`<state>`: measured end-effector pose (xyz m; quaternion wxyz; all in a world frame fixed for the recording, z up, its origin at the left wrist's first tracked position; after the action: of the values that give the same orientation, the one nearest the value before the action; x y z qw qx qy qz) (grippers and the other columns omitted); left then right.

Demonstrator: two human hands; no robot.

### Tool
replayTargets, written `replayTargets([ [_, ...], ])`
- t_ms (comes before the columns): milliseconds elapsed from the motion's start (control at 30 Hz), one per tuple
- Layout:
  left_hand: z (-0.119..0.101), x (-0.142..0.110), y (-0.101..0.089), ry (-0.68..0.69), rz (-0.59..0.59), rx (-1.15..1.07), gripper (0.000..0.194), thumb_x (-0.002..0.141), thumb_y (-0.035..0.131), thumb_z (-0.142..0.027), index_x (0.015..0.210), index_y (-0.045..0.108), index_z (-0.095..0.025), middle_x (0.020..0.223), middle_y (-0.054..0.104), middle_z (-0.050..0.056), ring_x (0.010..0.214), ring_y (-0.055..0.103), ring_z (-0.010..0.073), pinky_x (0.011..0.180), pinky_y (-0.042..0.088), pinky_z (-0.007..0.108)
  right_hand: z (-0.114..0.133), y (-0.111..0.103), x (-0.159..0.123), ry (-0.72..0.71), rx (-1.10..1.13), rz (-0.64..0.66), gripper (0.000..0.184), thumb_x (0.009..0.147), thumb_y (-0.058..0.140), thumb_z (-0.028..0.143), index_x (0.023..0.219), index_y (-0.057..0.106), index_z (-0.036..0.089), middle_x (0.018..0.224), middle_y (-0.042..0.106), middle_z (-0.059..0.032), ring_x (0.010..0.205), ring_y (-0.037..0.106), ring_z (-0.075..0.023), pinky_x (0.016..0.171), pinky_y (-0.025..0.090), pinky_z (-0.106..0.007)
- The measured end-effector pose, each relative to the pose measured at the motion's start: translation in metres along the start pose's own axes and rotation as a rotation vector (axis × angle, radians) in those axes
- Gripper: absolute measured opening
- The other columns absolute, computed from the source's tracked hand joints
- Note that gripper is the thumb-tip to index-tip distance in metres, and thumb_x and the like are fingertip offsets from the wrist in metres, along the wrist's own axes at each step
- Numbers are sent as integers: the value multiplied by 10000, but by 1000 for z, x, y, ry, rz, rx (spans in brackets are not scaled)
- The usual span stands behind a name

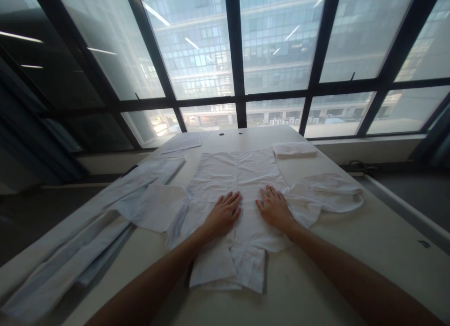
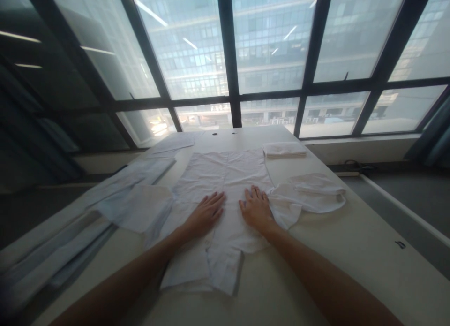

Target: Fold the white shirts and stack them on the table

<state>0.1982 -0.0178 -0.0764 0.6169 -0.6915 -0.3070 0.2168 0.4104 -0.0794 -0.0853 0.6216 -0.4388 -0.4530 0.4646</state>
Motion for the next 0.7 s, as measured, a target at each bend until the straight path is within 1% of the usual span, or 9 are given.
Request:
replayTargets([
  [267,-1,0,-1,8,3,-3,559,1065,318,-396,1592,367,-217,1671,304,43,1563,224,233,1271,191,479,-2,2,0,-8,-20,2,608,1047,355,429,1571,413,127,1652,321,-182,1535,267,-301,1230,172,-492],
  [500,-1,0,0,16,-3,3,550,1064,320,-400,1589,371,-242,1673,306,38,1562,227,232,1272,191,478,-3,2,0,-8,-11,-13,595,1044,368,418,1559,427,125,1642,347,-179,1527,280,-298,1228,176,-488],
  [600,-2,-1,-2,-3,1,8,556,1064,317,-407,1594,357,-245,1687,270,35,1571,196,241,1272,178,497,-3,2,0,-7,-14,-9,594,1044,370,420,1560,423,131,1644,342,-179,1526,282,-298,1228,172,-485],
  [700,-4,-2,-4,-40,8,8,566,1061,318,-426,1600,340,-254,1700,229,29,1576,169,266,1265,170,542,-3,3,-1,-5,-17,-8,594,1044,369,419,1564,414,134,1647,337,-178,1528,276,-293,1229,162,-483],
])
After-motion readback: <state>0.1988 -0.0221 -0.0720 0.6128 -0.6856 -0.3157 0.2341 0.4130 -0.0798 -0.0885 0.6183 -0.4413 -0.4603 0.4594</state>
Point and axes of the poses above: each hand's wrist, its own x-axis towards the middle knuckle, its own y-axis out of the palm, z = x × y, the point moved 1 cm from there along x, towards the middle knuckle
